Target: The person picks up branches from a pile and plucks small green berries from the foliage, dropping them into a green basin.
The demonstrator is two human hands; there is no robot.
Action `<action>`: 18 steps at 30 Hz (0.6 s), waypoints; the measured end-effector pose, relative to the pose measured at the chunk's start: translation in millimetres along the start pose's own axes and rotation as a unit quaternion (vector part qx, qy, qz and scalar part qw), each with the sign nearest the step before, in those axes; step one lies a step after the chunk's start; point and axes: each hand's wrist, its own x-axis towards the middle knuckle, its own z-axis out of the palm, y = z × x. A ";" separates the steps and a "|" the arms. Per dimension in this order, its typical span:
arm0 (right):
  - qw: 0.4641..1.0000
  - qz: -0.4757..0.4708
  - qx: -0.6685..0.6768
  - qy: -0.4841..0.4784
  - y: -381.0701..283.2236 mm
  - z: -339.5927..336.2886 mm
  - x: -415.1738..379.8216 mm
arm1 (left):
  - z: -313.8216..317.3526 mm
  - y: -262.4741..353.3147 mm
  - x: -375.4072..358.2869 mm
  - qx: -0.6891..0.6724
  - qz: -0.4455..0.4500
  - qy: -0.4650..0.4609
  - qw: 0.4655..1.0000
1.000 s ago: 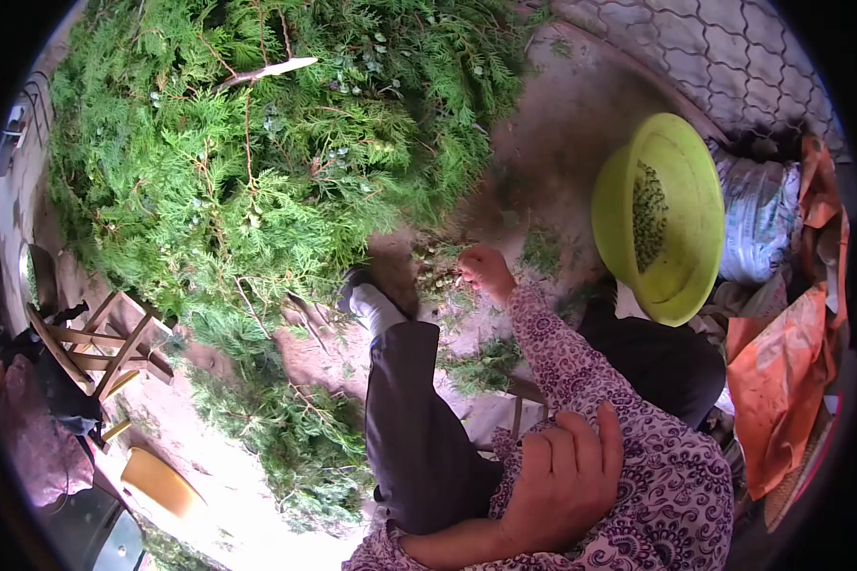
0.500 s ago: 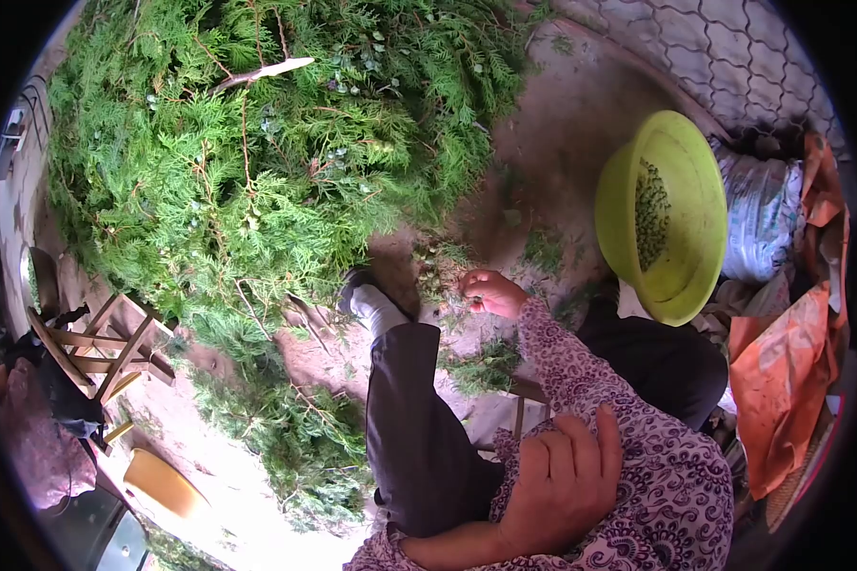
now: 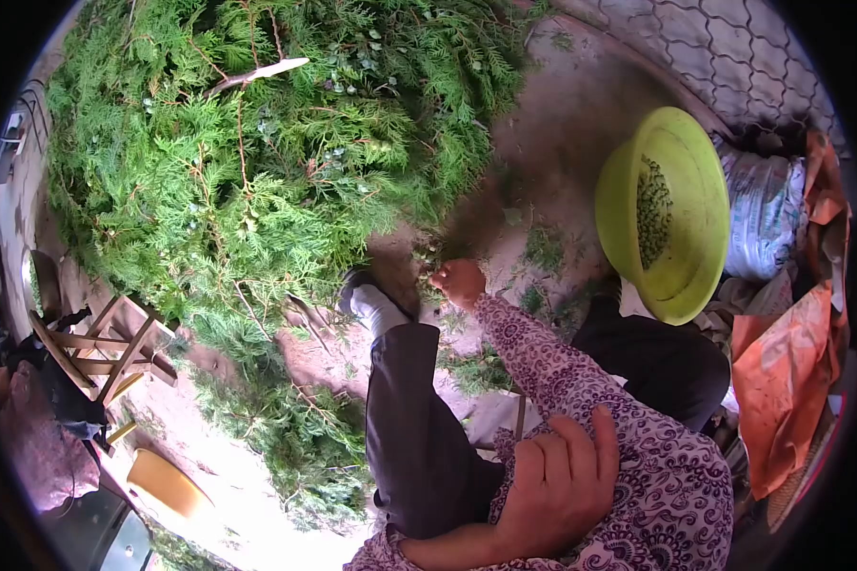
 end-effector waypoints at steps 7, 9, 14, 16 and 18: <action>0.979 0.093 0.128 -0.125 14.0 -9.4 -7.1 | 0.4 -2.0 -2.6 0.005 0.002 0.002 1.000; 0.932 0.103 0.267 -0.221 22.3 -28.2 -18.3 | 0.4 -3.3 -3.6 0.009 0.005 0.007 1.000; 0.803 0.146 0.530 -0.230 22.6 -39.6 -31.3 | 0.7 0.2 -3.9 0.000 -0.001 0.013 1.000; 0.835 0.113 0.506 -0.183 13.8 -32.5 -17.1 | 1.2 0.4 -2.8 0.012 0.004 0.020 1.000; 0.898 0.100 0.395 -0.164 -1.4 -21.7 -5.9 | 0.7 -0.2 -1.7 0.013 0.004 0.014 1.000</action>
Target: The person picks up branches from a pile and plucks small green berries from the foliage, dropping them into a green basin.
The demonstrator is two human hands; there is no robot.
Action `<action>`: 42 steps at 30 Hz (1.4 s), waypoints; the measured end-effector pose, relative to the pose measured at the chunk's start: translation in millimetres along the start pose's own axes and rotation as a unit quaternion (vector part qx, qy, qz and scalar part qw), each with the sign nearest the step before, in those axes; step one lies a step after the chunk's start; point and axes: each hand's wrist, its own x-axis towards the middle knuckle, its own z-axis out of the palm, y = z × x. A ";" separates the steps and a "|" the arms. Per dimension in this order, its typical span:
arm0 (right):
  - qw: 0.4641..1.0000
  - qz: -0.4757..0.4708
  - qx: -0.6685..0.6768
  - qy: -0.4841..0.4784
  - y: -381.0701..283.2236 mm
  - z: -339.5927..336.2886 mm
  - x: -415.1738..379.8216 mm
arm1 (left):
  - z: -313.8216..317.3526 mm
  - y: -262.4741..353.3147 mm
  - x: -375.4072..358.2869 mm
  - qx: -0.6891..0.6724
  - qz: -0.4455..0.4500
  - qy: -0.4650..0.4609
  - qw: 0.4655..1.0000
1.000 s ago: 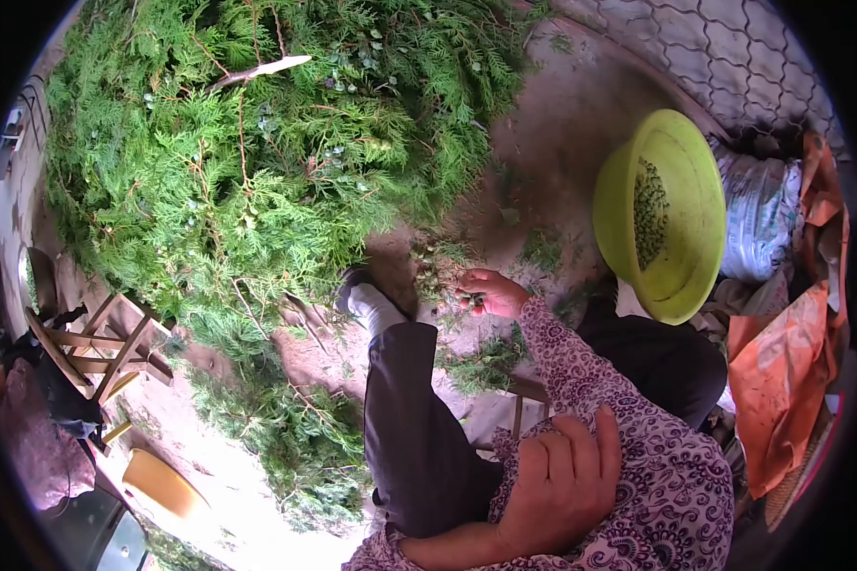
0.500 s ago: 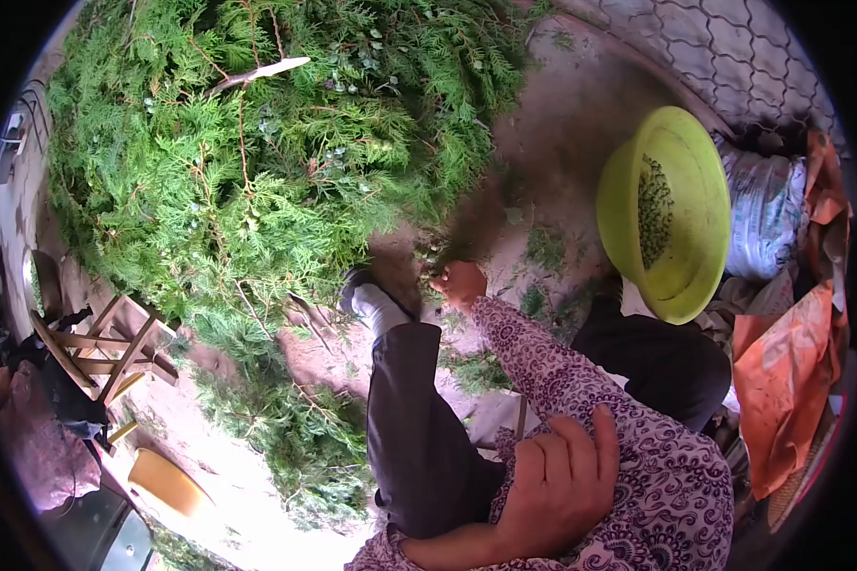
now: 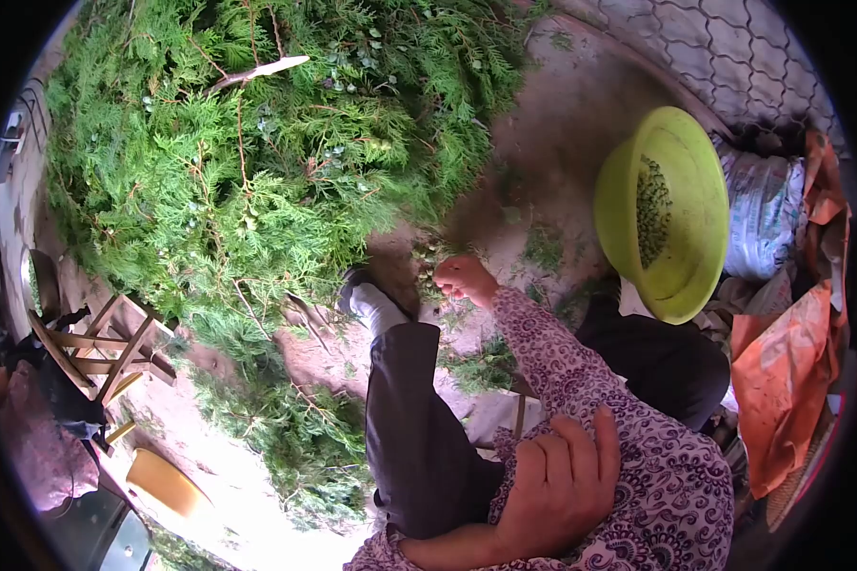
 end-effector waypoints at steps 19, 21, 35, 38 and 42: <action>0.808 -0.210 -0.236 0.497 -79.8 -102.1 -128.4 | -7.3 -1.5 -4.7 -0.024 0.013 0.008 1.000; 0.632 -0.224 -0.423 0.609 -95.8 -158.0 -173.0 | -9.5 -0.7 -5.1 -0.031 0.021 0.009 0.999; 0.726 -0.445 -0.441 0.285 -71.6 -24.4 -30.9 | -6.2 -2.9 -4.3 -0.028 0.012 0.000 1.000; 0.772 -0.337 -0.508 0.180 -45.5 17.5 2.6 | -4.3 -4.4 -4.8 -0.025 0.007 0.008 1.000; 0.791 -0.209 -0.544 0.186 -23.4 28.3 30.9 | -7.0 -3.9 -2.9 -0.015 -0.015 0.011 1.000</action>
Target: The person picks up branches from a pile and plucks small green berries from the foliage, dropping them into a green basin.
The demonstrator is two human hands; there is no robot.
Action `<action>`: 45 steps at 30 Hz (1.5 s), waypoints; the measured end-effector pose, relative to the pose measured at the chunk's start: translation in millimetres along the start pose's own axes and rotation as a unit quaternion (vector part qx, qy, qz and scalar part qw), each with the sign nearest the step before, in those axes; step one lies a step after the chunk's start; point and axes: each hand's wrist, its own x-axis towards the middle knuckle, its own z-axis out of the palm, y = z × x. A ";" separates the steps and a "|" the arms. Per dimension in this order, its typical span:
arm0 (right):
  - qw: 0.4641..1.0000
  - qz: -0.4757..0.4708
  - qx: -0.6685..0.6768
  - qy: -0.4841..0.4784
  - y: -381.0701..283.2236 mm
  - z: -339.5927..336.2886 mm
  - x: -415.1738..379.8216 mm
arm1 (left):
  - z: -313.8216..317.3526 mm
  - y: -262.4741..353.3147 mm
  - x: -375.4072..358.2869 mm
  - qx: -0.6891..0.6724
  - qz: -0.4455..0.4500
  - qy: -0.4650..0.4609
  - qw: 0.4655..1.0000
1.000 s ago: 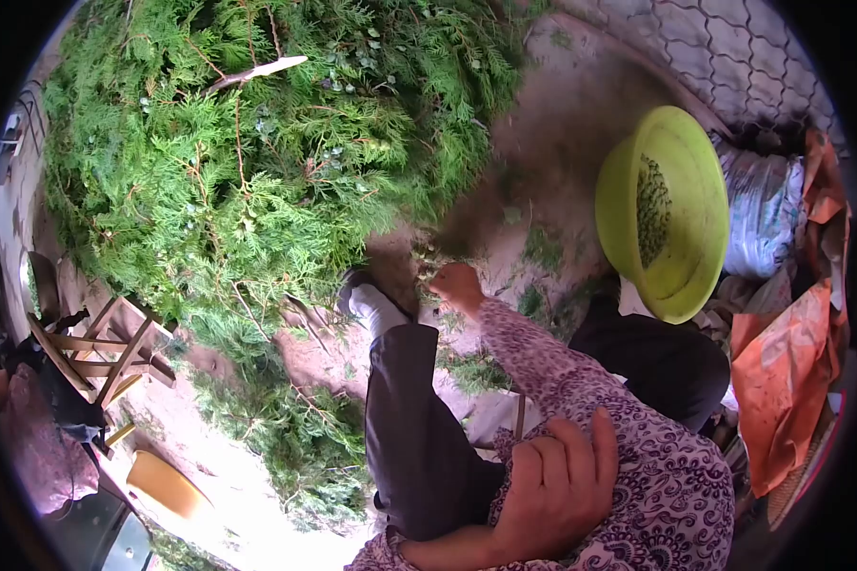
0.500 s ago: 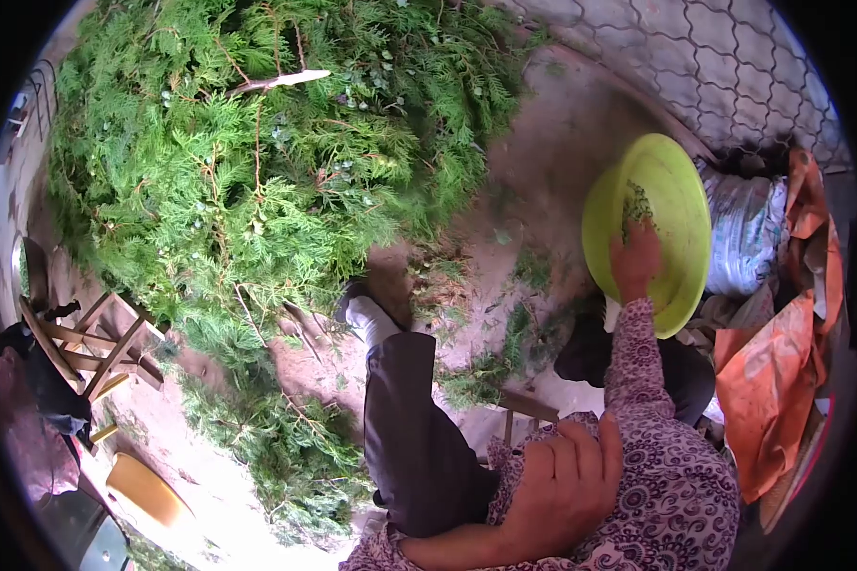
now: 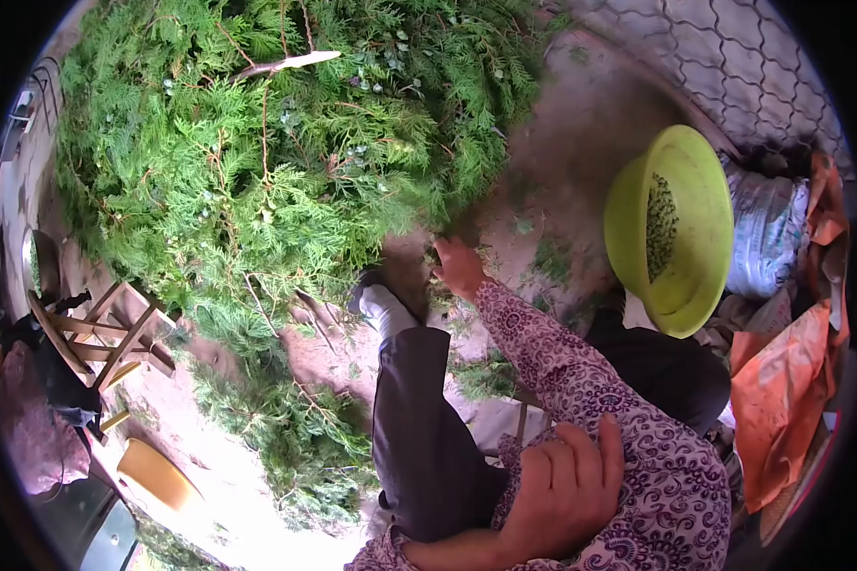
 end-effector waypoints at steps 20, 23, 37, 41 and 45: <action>0.870 0.160 0.460 -0.078 21.7 -1.9 13.6 | -1.2 0.3 3.1 0.018 -0.006 0.010 1.000; 0.980 0.039 0.196 0.018 21.3 12.2 17.4 | -1.2 -1.2 4.3 0.020 -0.007 0.013 1.000; 0.791 0.190 0.578 -0.054 38.5 -0.9 -4.1 | -2.1 -2.5 2.7 0.035 -0.007 0.018 0.999; 0.927 0.051 0.370 0.013 22.6 24.7 19.2 | -1.6 -2.4 3.8 0.038 -0.004 0.011 0.999; 0.994 -0.017 0.055 0.093 -10.2 26.8 22.6 | 0.0 -3.3 5.5 0.036 0.005 0.014 0.999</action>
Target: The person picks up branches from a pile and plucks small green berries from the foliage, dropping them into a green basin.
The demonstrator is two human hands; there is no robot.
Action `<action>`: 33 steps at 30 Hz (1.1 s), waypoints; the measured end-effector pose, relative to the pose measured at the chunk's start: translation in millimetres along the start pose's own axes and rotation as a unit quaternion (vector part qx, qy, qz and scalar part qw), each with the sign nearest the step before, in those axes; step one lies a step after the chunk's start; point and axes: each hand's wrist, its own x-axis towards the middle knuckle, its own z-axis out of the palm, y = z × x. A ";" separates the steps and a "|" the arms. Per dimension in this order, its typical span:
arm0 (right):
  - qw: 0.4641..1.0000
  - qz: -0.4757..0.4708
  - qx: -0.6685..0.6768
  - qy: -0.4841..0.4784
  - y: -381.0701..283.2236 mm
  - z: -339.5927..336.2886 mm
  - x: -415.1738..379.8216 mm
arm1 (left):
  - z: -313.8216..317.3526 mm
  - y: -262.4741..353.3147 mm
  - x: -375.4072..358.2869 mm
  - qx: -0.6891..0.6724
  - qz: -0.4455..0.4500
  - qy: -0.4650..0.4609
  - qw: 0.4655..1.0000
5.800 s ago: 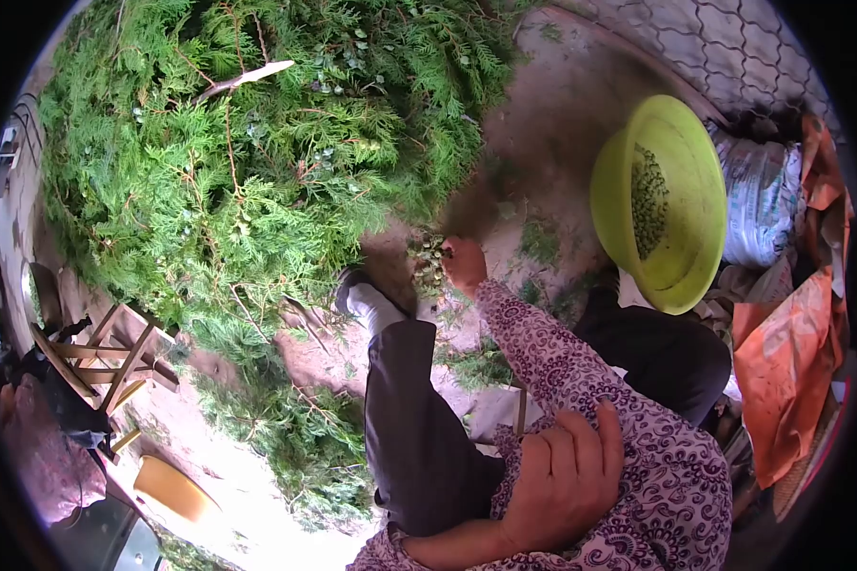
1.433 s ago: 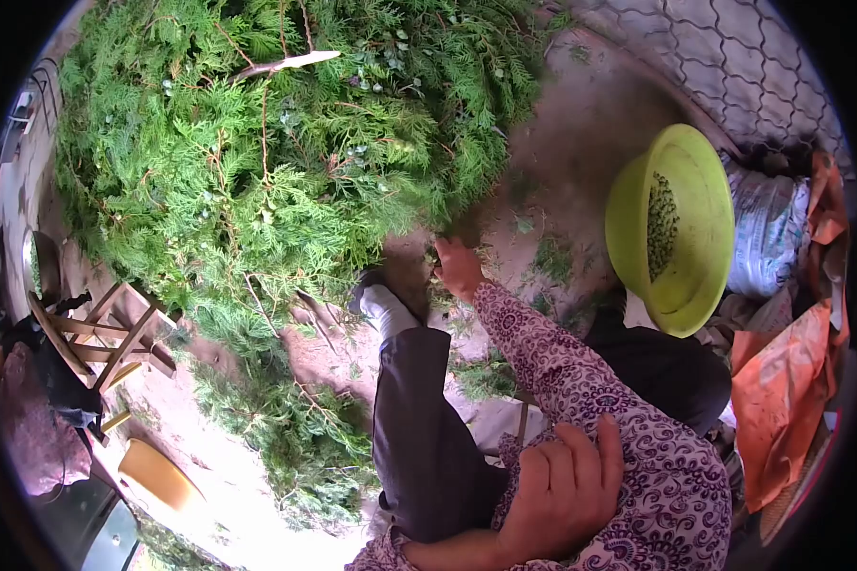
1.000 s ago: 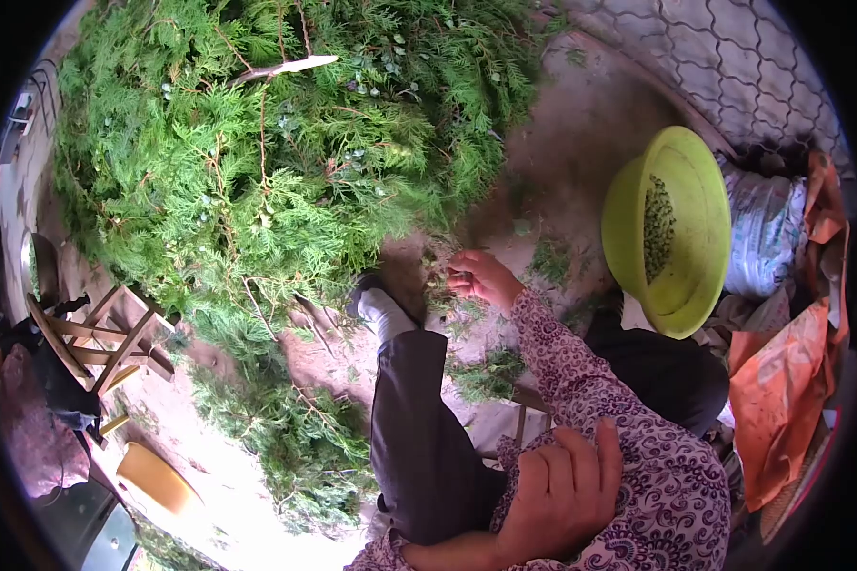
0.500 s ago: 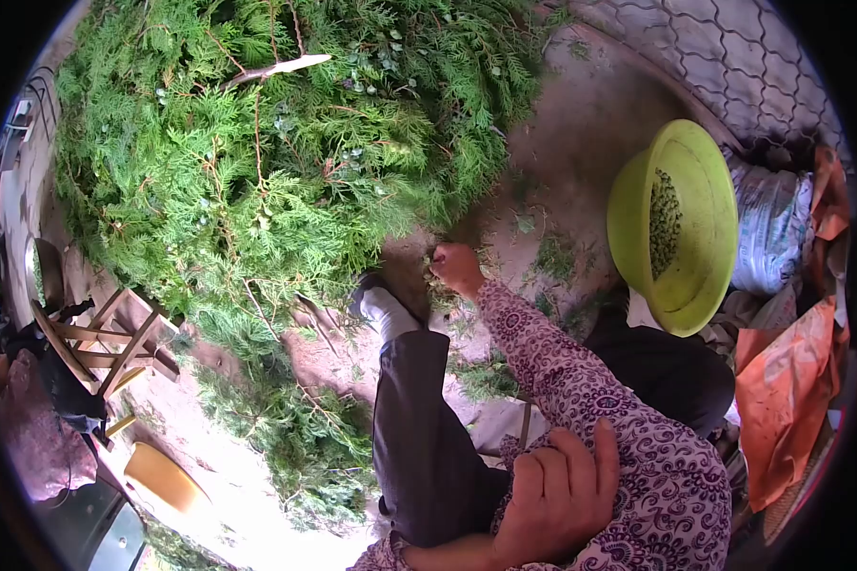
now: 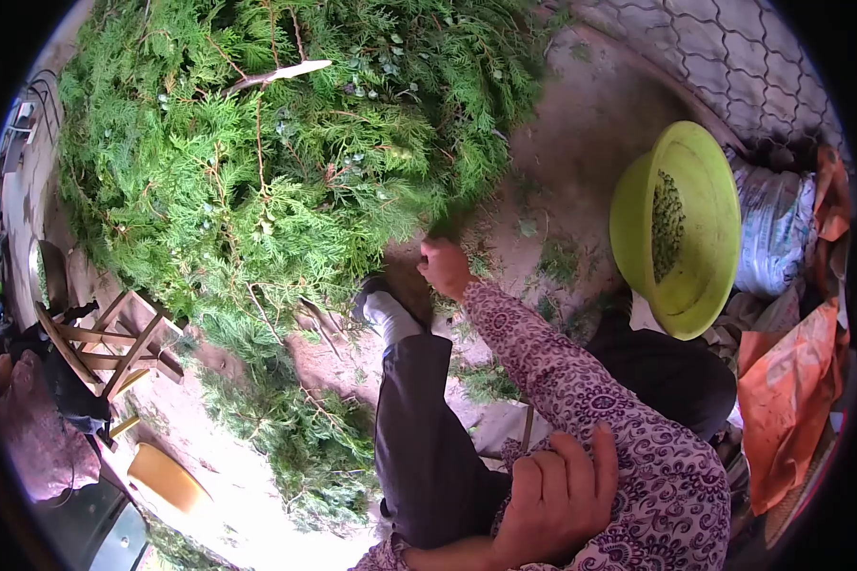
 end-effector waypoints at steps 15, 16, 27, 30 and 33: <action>0.849 0.254 0.383 -0.262 35.4 -27.3 -26.2 | 0.5 0.7 -2.3 0.001 -0.004 0.016 1.000; 0.848 0.252 0.386 -0.262 28.9 -15.8 -27.4 | 0.1 0.2 -2.0 0.004 0.000 0.012 1.000; 0.870 0.170 0.349 -0.303 46.1 -22.6 -26.0 | -2.3 -1.5 -0.7 0.002 -0.008 -0.005 1.000; 0.754 0.273 0.502 -0.324 46.2 -59.9 -37.5 | -2.8 -0.3 -0.7 -0.002 -0.019 0.000 1.000; 0.760 0.286 0.511 -0.282 44.7 -64.9 -42.4 | -3.5 1.3 -0.3 0.000 -0.015 -0.001 1.000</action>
